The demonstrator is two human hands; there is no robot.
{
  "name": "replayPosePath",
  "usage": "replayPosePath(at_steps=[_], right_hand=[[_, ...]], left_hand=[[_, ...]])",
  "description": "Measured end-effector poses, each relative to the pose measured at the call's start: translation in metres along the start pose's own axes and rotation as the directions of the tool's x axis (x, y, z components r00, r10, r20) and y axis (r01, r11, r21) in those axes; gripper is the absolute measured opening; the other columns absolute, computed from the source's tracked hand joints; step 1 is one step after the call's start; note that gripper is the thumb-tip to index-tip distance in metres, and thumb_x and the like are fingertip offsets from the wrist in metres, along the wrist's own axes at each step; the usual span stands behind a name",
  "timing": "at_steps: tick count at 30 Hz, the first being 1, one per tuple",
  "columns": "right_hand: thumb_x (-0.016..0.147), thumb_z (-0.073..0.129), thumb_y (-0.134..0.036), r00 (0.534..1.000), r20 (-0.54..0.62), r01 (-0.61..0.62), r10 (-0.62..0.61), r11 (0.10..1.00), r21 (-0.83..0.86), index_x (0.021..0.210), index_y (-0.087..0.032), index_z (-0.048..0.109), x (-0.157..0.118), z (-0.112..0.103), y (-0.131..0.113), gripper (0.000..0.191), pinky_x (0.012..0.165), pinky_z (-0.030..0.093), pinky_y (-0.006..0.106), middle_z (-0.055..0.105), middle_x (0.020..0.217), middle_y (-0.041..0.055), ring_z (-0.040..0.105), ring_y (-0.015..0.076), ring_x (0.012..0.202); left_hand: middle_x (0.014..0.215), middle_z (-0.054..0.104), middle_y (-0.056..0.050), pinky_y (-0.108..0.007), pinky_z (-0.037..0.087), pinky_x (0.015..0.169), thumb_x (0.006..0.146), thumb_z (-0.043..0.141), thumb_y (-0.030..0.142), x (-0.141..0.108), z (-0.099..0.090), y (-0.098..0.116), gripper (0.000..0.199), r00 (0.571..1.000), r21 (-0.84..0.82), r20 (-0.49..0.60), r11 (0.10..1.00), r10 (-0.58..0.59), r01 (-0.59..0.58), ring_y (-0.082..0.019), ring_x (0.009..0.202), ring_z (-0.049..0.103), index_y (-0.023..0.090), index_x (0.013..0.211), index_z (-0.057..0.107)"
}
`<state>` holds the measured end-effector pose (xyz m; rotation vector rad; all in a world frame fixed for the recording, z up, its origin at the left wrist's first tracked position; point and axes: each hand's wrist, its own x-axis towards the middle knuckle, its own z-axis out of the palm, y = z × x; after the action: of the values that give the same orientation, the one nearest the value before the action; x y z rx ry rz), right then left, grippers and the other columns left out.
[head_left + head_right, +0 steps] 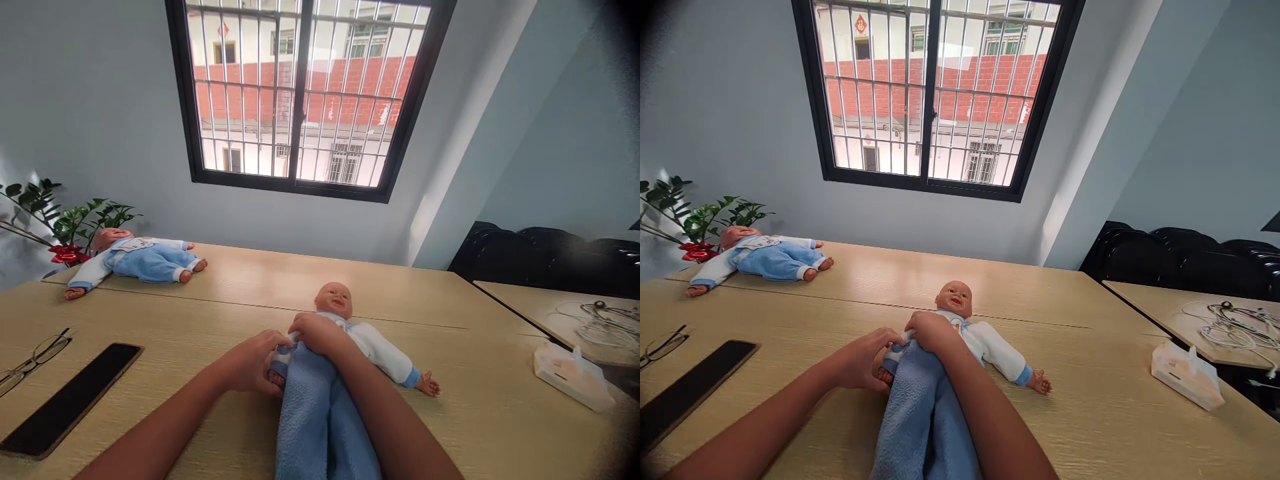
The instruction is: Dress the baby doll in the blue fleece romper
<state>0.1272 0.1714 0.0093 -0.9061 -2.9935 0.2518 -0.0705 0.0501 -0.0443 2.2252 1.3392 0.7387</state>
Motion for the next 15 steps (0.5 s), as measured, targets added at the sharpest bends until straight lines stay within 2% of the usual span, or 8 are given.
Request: replayPosePath(at_steps=[3, 7, 10, 15], right_hand=[[0.087, 0.063, -0.014, 0.998, -0.036, 0.052, -0.052, 0.999, 0.001, 0.107, -0.025, 0.082, 0.002, -0.002, 0.003, 0.030, 0.088, 0.052, 0.028, 0.078, 0.116, 0.0038, 0.071, 0.0220, 0.105], [0.087, 0.059, -0.014, 0.983, -0.160, 0.093, -0.088, 0.995, 0.026, 0.106, -0.023, 0.081, 0.001, -0.006, 0.007, 0.031, 0.088, 0.050, 0.029, 0.077, 0.113, 0.0052, 0.070, 0.0219, 0.103], [0.088, 0.056, -0.015, 0.971, -0.238, 0.017, 0.010, 0.994, 0.112, 0.109, -0.024, 0.081, 0.002, -0.006, 0.009, 0.034, 0.087, 0.050, 0.028, 0.077, 0.116, 0.0046, 0.070, 0.0209, 0.103], [0.089, 0.053, -0.015, 0.919, -0.323, -0.147, 0.227, 0.956, 0.255, 0.114, -0.022, 0.080, 0.010, 0.000, 0.013, 0.037, 0.093, 0.049, 0.027, 0.076, 0.122, 0.0053, 0.069, 0.0206, 0.110]], left_hand=[[0.133, 0.060, -0.007, -0.041, 0.051, 0.100, 0.059, 0.093, 0.036, 0.000, 0.000, 0.001, 0.082, 1.000, -0.010, -0.003, 1.000, 0.013, -0.013, -0.031, 0.120, 0.059, 0.028, 0.132, 0.056], [0.138, 0.055, -0.009, -0.043, 0.048, 0.108, 0.061, 0.089, 0.025, 0.001, 0.004, -0.001, 0.079, 0.997, -0.017, -0.043, 0.997, 0.070, -0.071, -0.032, 0.128, 0.053, 0.027, 0.132, 0.054], [0.138, 0.053, -0.010, -0.043, 0.049, 0.107, 0.066, 0.084, 0.020, 0.001, 0.008, -0.001, 0.073, 0.991, -0.026, -0.101, 0.996, 0.083, -0.086, -0.030, 0.127, 0.054, 0.027, 0.133, 0.054], [0.126, 0.060, -0.010, -0.037, 0.053, 0.098, 0.081, 0.074, 0.020, 0.003, 0.011, 0.002, 0.047, 0.969, -0.002, -0.197, 0.988, 0.151, -0.154, -0.024, 0.113, 0.061, 0.025, 0.125, 0.059]])
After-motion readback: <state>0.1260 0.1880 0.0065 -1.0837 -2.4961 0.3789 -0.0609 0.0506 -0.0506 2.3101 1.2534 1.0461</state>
